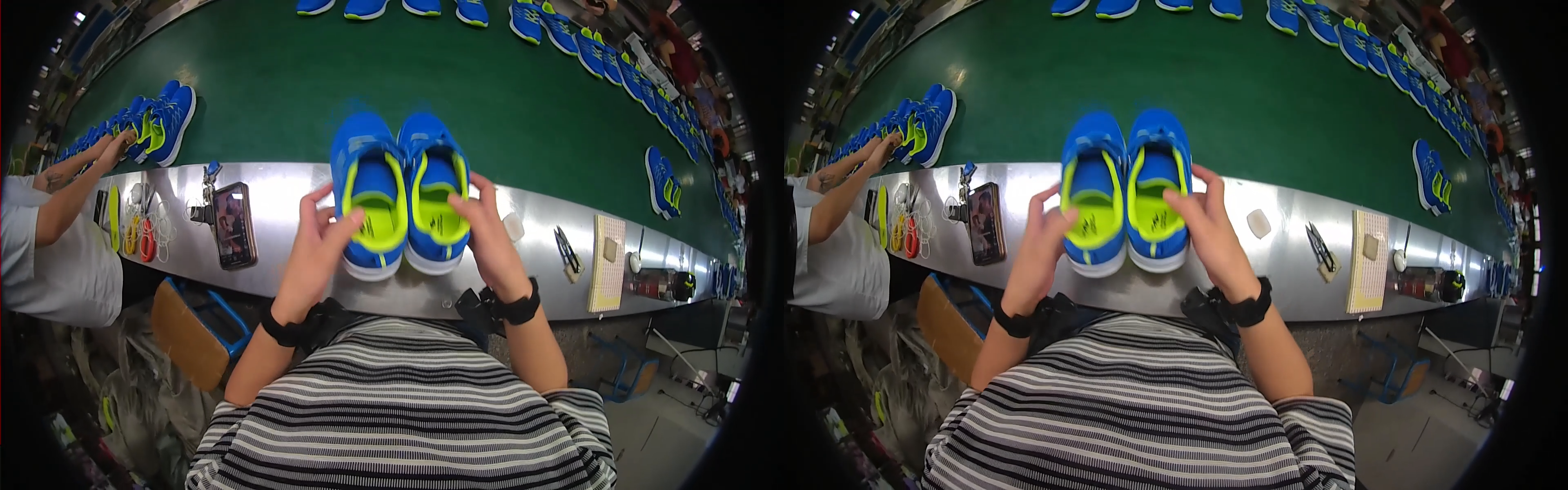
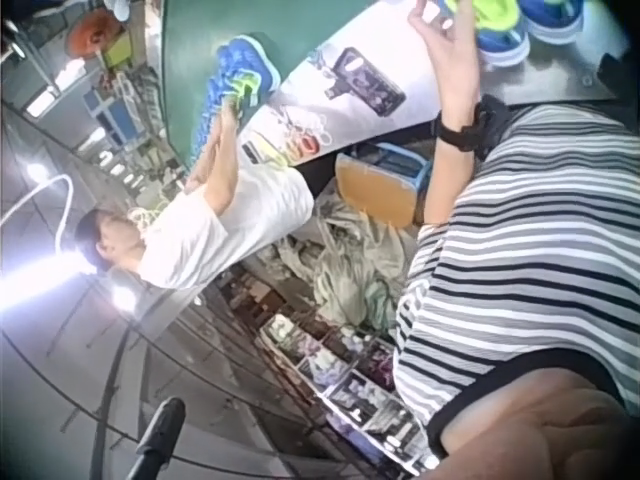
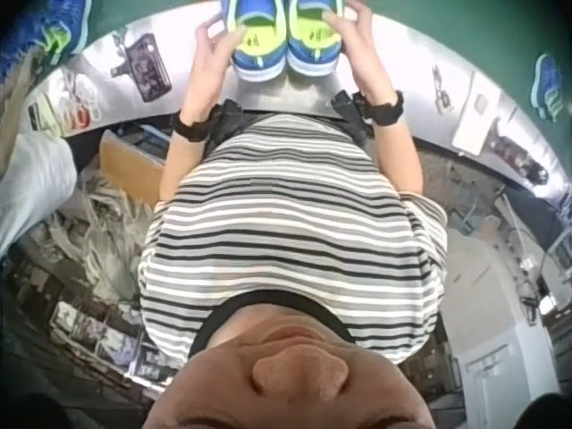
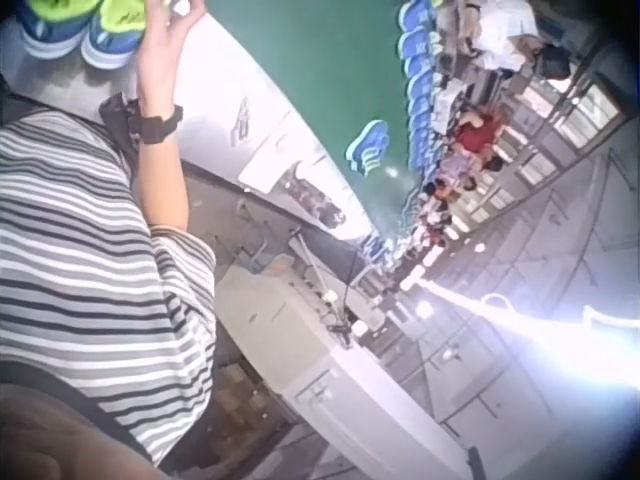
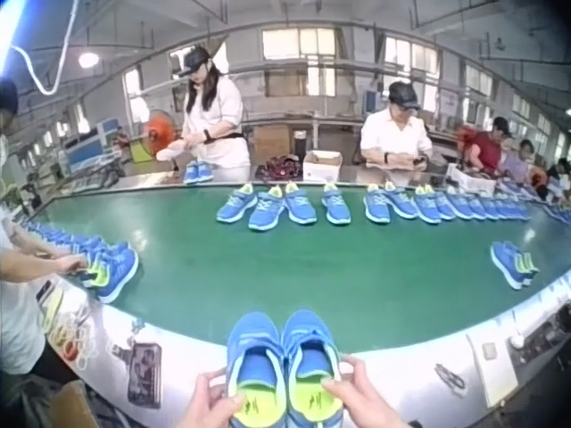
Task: Inspecting pairs of blue and green athletic shoes on a conveyor belt in a manufacturing facility.
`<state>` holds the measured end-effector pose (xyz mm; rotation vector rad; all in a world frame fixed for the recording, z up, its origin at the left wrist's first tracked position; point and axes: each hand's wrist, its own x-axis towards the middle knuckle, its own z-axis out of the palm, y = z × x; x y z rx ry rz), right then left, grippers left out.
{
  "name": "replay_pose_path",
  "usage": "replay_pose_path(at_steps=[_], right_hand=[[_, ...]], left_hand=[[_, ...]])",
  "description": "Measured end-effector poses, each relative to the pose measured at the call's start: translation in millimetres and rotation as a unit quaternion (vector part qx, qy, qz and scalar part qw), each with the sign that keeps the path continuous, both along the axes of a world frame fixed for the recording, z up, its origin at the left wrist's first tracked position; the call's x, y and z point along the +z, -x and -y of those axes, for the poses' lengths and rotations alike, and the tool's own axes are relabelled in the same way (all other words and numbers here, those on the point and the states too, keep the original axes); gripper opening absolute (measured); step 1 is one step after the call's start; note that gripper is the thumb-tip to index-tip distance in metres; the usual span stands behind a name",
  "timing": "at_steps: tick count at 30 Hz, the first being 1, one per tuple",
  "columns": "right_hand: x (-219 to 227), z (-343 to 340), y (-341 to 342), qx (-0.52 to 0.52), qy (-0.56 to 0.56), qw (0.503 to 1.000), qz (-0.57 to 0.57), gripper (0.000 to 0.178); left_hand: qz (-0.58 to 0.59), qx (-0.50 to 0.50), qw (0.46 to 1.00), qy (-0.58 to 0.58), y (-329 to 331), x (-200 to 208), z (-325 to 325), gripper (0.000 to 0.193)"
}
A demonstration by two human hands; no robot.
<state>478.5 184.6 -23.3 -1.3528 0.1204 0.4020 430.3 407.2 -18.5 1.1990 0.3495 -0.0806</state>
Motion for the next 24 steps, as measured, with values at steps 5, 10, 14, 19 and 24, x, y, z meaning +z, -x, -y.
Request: replay_pose_path(at_steps=[5, 10, 14, 19, 24], right_hand=[[-63.1, 26.2, 4.4, 0.065, 0.408, 0.865, 0.284, 0.065], [-48.4, 16.8, -3.1, 0.147, 0.267, 0.936, 0.173, 0.062], [-42.6, 7.1, -20.5, 0.138, 0.153, 0.971, 0.118, 0.048], [-71.7, 23.8, -23.9, 0.063, 0.337, 0.901, 0.266, 0.044], [-61.3, 9.7, -18.2, 0.19, 0.504, 0.767, 0.349, 0.055]], left_hand=[[0.161, -0.128, 0.801, -0.562, 4.8, -27.6, -17.7, 0.066], [0.501, -0.301, 0.496, -0.642, -39.8, -9.0, -1.1, 0.028], [0.512, -0.42, 0.353, -0.661, -81.2, -15.1, -3.0, 0.015], [0.409, -0.236, 0.57, -0.673, -153.7, 17.9, -46.9, 0.022], [0.275, -0.023, 0.649, -0.709, -261.0, 22.4, -140.1, 0.029]])
